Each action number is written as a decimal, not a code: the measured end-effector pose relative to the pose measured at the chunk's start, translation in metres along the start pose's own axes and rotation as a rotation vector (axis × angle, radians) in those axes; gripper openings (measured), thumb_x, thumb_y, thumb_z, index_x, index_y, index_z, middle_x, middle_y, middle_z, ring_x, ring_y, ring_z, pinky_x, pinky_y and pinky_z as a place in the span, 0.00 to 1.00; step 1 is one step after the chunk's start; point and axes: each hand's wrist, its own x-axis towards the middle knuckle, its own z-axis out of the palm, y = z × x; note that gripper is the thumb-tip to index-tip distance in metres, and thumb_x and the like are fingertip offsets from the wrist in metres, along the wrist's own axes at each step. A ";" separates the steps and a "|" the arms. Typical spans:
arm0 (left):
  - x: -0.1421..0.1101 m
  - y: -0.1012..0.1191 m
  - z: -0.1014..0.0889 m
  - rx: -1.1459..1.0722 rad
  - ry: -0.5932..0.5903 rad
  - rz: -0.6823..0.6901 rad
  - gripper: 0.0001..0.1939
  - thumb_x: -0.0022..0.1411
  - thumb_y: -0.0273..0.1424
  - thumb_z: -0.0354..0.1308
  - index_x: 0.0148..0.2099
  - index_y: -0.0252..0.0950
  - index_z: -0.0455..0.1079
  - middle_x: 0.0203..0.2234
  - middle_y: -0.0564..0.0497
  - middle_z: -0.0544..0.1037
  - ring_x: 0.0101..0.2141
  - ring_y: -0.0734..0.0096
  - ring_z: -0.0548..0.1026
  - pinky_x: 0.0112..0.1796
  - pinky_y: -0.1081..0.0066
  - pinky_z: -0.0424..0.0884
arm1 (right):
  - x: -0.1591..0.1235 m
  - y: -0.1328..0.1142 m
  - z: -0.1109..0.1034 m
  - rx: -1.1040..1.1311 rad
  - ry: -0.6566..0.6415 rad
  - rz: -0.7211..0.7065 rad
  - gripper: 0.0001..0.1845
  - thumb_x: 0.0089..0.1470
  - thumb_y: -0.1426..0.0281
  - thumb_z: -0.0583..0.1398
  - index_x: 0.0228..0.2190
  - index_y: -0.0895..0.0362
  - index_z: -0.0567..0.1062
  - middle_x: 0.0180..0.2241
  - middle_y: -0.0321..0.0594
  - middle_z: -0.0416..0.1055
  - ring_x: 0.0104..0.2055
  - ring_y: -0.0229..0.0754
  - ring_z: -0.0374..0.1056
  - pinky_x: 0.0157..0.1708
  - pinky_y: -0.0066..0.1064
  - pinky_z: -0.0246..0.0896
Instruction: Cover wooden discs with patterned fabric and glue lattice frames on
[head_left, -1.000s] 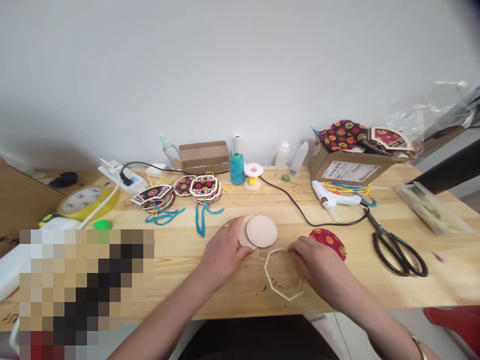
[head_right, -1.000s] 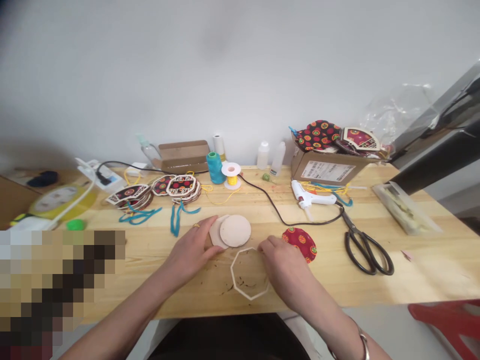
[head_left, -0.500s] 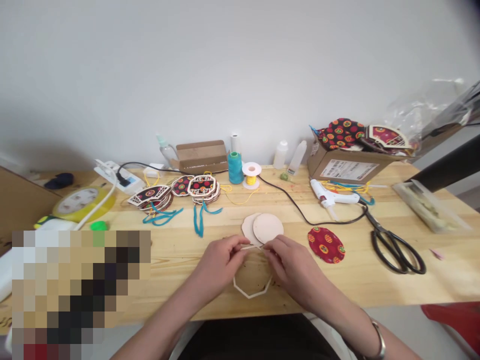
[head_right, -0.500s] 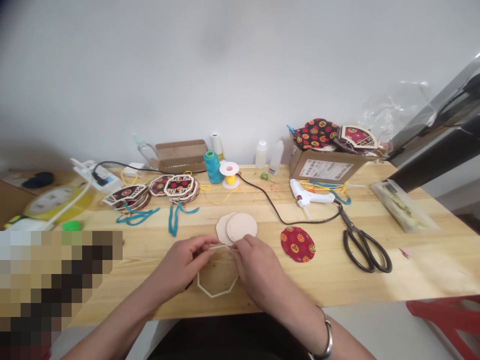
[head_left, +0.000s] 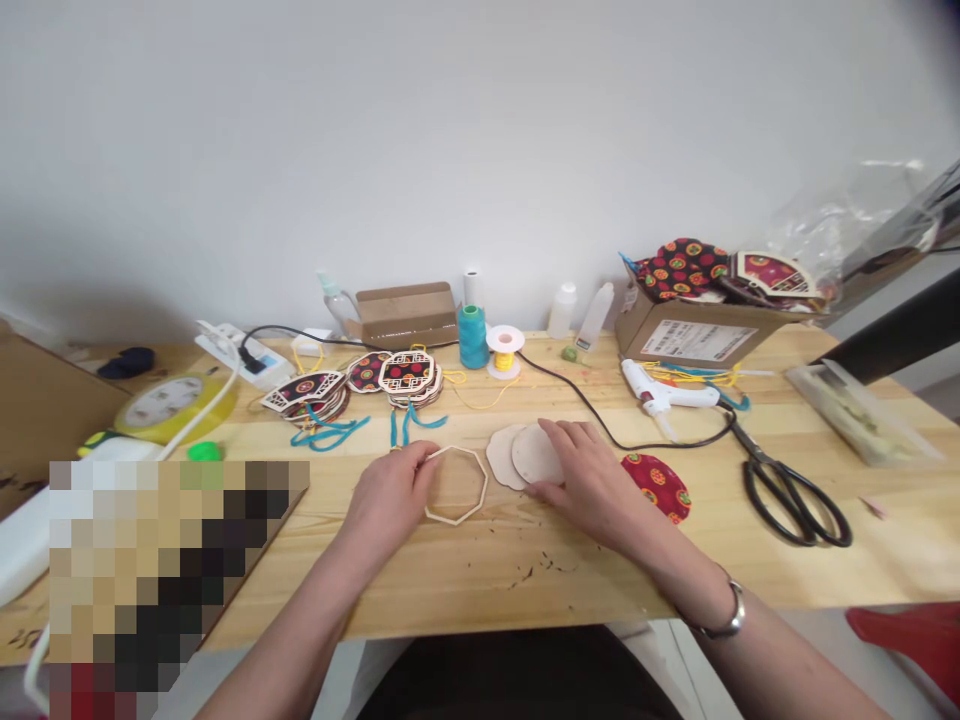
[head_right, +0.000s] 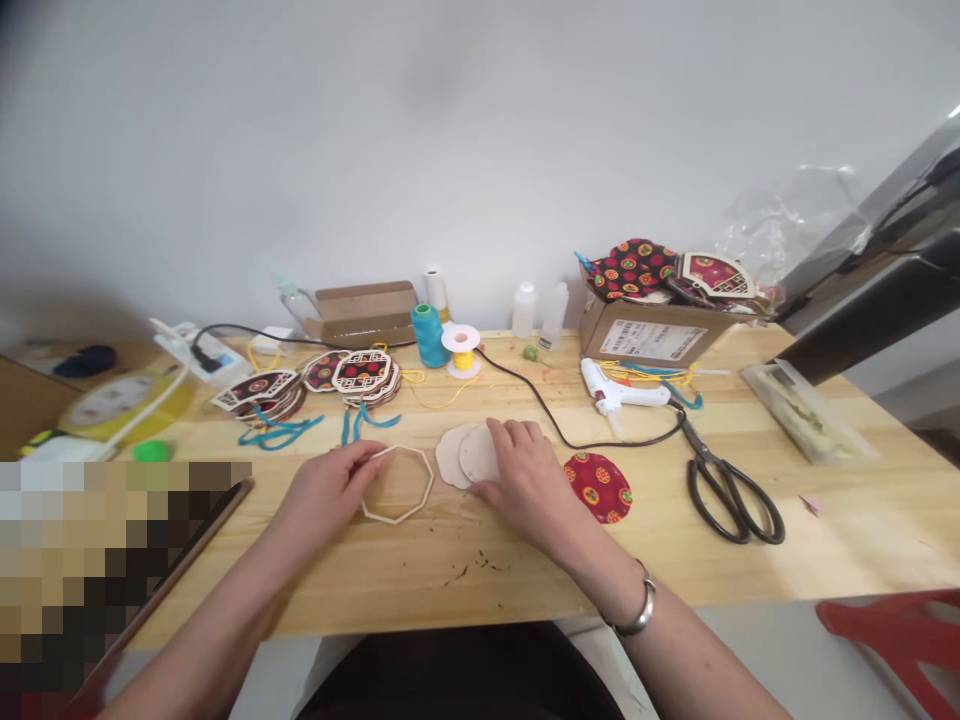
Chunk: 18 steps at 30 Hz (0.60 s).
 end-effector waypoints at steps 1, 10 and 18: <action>0.000 0.000 0.001 0.011 0.002 0.002 0.17 0.64 0.37 0.44 0.42 0.39 0.73 0.36 0.48 0.80 0.37 0.59 0.77 0.38 0.66 0.67 | -0.003 0.001 -0.005 -0.010 0.015 0.002 0.33 0.50 0.64 0.62 0.55 0.62 0.62 0.49 0.54 0.67 0.52 0.56 0.61 0.51 0.49 0.61; 0.006 0.001 0.006 0.067 0.038 0.009 0.17 0.64 0.35 0.45 0.45 0.35 0.72 0.37 0.45 0.80 0.38 0.56 0.76 0.40 0.63 0.67 | -0.073 0.063 -0.049 -0.322 0.045 0.234 0.38 0.51 0.53 0.58 0.56 0.66 0.62 0.48 0.57 0.69 0.49 0.61 0.64 0.46 0.50 0.63; 0.005 0.005 0.008 0.094 0.215 0.032 0.19 0.63 0.36 0.45 0.49 0.32 0.70 0.46 0.39 0.75 0.45 0.53 0.73 0.45 0.58 0.67 | -0.101 0.094 -0.043 -0.417 0.059 0.327 0.38 0.53 0.51 0.54 0.54 0.69 0.65 0.47 0.60 0.70 0.48 0.64 0.65 0.45 0.53 0.62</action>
